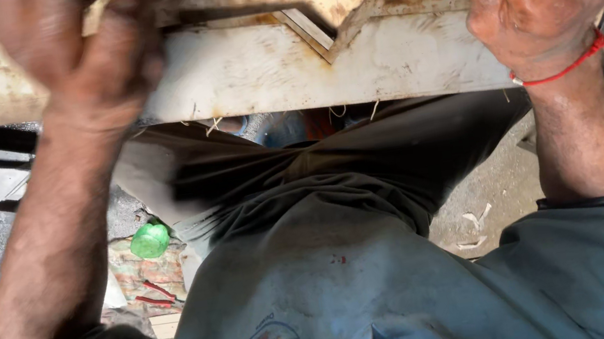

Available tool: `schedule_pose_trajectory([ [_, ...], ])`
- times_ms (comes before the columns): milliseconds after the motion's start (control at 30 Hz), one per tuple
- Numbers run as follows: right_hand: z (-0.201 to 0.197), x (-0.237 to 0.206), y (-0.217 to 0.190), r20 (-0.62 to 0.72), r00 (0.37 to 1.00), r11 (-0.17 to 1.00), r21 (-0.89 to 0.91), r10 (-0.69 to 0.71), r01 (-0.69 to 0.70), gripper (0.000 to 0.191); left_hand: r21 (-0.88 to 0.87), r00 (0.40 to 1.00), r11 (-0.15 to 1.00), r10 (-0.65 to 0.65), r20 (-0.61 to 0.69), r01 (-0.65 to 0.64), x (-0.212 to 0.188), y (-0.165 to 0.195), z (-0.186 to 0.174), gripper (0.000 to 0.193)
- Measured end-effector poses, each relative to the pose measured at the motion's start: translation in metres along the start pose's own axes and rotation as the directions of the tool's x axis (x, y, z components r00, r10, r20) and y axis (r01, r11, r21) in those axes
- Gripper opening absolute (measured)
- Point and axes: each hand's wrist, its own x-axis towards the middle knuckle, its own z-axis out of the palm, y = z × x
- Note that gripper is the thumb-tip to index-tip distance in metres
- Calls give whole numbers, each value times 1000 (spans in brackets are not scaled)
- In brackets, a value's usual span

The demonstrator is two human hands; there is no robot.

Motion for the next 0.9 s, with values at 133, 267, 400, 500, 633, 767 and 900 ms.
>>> schedule_pose_trajectory([
  [133,-2,16,-3,34,998,998,40,-58,57,12,130,993,985,-109,-53,115,-24,0,-15,21],
  [267,4,29,2,18,976,962,169,-219,213,12,83,979,985,-136,-150,150,-35,1,6,15],
  [400,3,15,3,161,982,982,178,-98,69,15,19,983,995,-89,-161,94,-32,-5,7,16],
  [500,-6,-7,4,332,935,958,207,121,-198,23,0,983,996,-91,-161,92,-26,-8,4,18],
  [633,-12,-32,4,428,872,924,180,236,-338,20,-41,988,993,-111,-112,107,-23,-9,0,16],
  [767,0,-46,9,430,861,915,160,273,-370,15,-15,986,997,-71,-154,70,-22,-15,3,16],
  [900,5,-61,13,429,860,919,142,277,-367,13,15,987,997,-69,-142,72,-24,-16,5,17],
])
